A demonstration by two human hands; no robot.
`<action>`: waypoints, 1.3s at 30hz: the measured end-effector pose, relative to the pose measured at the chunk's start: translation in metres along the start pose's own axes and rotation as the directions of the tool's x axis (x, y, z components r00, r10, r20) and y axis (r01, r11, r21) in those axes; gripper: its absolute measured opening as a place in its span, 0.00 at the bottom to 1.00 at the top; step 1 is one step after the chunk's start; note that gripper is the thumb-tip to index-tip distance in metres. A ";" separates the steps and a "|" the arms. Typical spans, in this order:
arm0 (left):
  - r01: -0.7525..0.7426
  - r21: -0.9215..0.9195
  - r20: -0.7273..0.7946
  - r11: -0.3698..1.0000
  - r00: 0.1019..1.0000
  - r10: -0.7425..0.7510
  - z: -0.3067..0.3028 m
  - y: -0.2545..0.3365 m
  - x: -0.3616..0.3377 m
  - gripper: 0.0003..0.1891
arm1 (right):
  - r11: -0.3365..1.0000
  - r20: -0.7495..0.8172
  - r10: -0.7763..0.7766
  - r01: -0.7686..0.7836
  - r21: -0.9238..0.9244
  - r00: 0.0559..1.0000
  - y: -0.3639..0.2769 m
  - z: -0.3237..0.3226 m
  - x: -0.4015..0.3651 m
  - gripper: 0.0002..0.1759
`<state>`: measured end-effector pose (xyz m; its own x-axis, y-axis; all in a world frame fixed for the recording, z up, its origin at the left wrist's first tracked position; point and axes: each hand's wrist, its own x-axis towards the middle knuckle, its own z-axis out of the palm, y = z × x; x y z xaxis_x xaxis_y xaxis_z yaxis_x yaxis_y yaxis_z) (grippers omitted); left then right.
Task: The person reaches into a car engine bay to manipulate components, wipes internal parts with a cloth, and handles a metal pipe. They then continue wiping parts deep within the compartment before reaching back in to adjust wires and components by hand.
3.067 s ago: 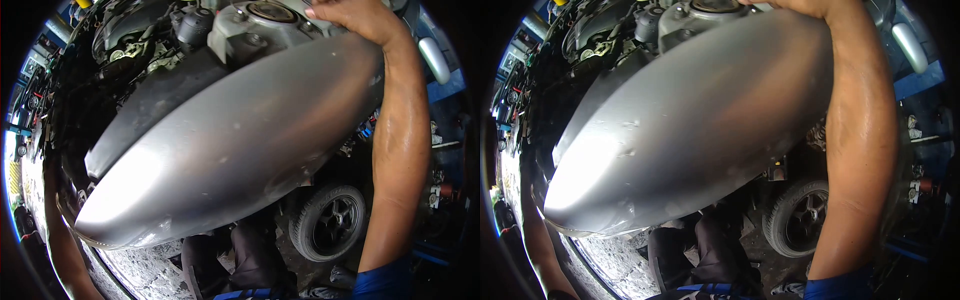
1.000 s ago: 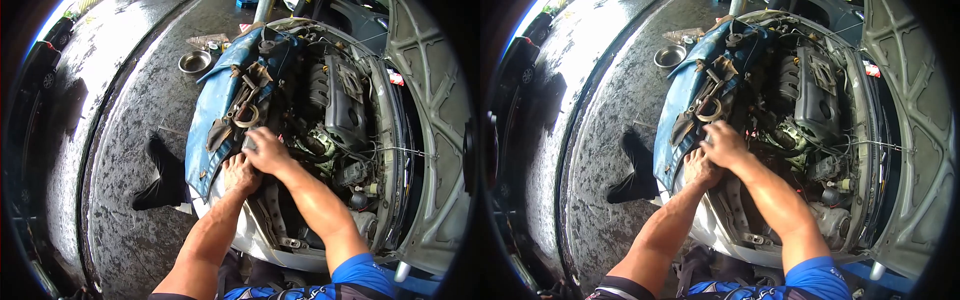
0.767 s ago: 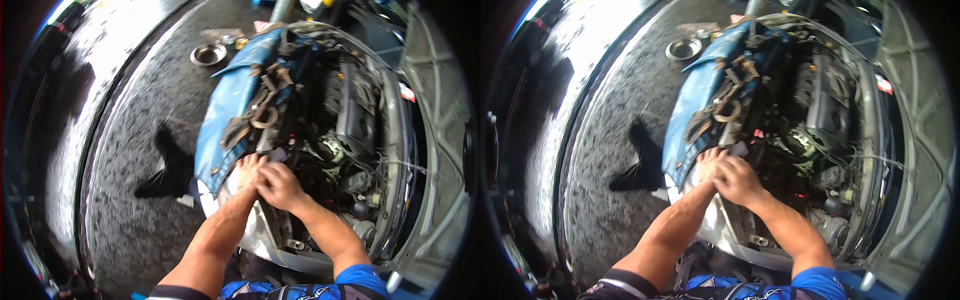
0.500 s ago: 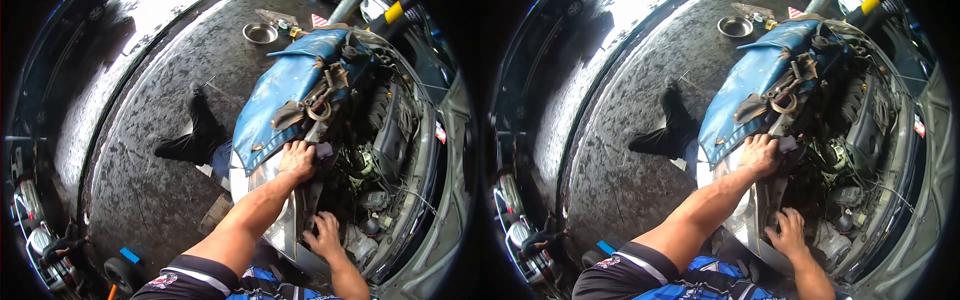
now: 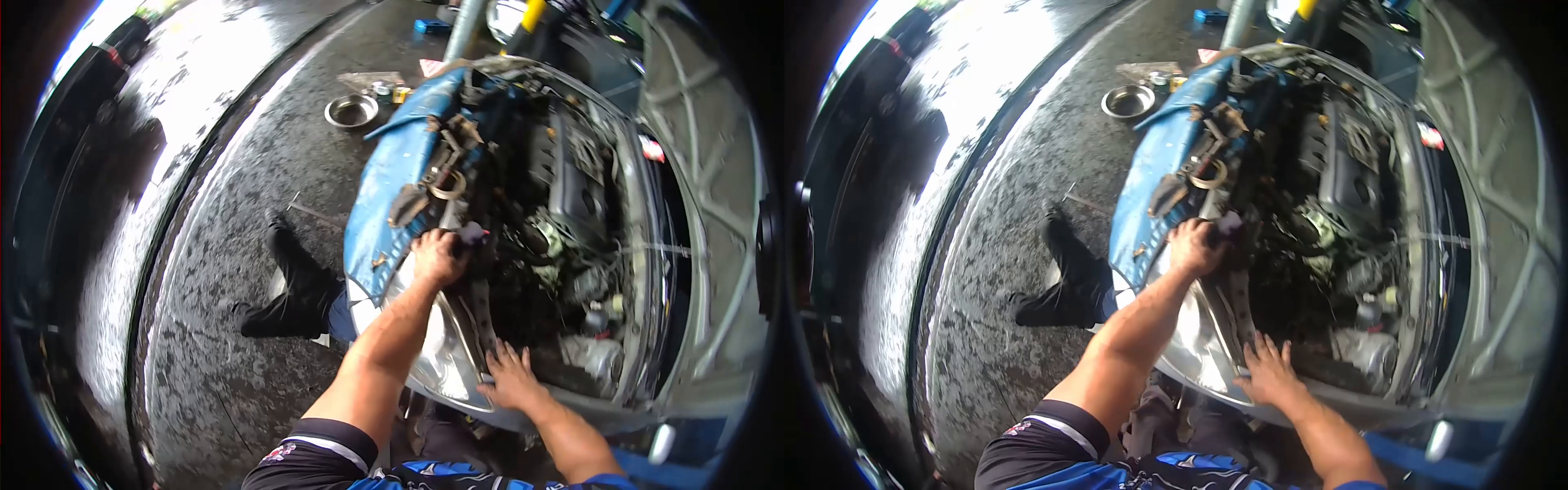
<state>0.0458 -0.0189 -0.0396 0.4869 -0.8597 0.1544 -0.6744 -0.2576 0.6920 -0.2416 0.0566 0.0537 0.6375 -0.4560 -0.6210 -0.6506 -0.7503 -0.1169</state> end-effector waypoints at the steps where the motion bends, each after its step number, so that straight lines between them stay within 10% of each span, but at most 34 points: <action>1: -0.025 0.034 -0.013 0.999 1.000 0.026 0.003 -0.003 -0.001 0.24 | 1.000 -0.023 0.001 -0.001 0.011 1.000 0.000 0.001 0.001 0.48; 4: -0.004 -0.052 0.088 0.999 0.996 0.009 -0.009 0.014 -0.005 0.19 | 0.999 -0.070 0.005 -0.003 0.034 0.998 -0.005 -0.006 -0.007 0.44; 7: -0.362 -0.056 -0.413 0.930 0.857 0.309 -0.002 0.042 -0.035 0.16 | 0.998 -0.336 -0.057 0.059 -0.005 0.940 -0.003 0.025 -0.026 0.39; 10: -0.562 0.068 -0.395 0.824 0.744 0.539 -0.016 0.068 -0.064 0.17 | 0.943 -0.644 -0.145 0.301 0.139 0.751 0.001 0.046 -0.082 0.36; 12: -0.521 0.005 -0.164 0.853 0.841 0.515 -0.008 0.067 -0.086 0.17 | 0.897 -0.766 -0.156 0.414 0.154 0.623 0.007 0.061 -0.129 0.30; 14: -0.137 0.201 0.347 0.970 0.936 0.060 0.018 0.057 -0.106 0.26 | 0.867 -0.714 -0.174 0.449 0.215 0.678 0.023 0.091 -0.178 0.27; 15: -0.301 0.305 0.262 0.904 0.939 0.224 0.028 0.048 -0.121 0.30 | 0.854 -0.617 -0.142 0.411 0.318 0.774 0.034 0.110 -0.203 0.27; 19: -0.172 0.526 0.312 0.833 0.950 0.000 0.022 0.079 -0.122 0.32 | 0.877 -0.120 0.162 -0.087 0.472 0.980 0.075 0.215 -0.295 0.29; 25: -0.232 0.608 0.379 0.760 0.925 -0.021 0.032 0.063 -0.112 0.38 | 0.469 0.446 0.597 -0.741 0.480 0.667 0.062 0.368 -0.406 0.33; 36: -0.358 0.541 0.499 0.761 0.865 0.052 0.048 0.057 -0.104 0.32 | -0.431 0.631 0.551 -0.461 0.775 0.546 -0.179 0.549 -0.369 0.33; 39: -0.398 0.469 0.529 0.788 0.841 0.110 0.052 0.049 -0.099 0.30 | -0.468 0.624 0.575 -0.414 0.781 0.529 -0.222 0.547 -0.356 0.32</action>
<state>-0.0643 0.0307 -0.0576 0.0417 -0.9851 -0.1670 -0.9859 -0.0676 0.1529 -0.5500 0.6471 -0.1234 -0.2947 -0.3737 -0.8795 -0.2819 0.9134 -0.2937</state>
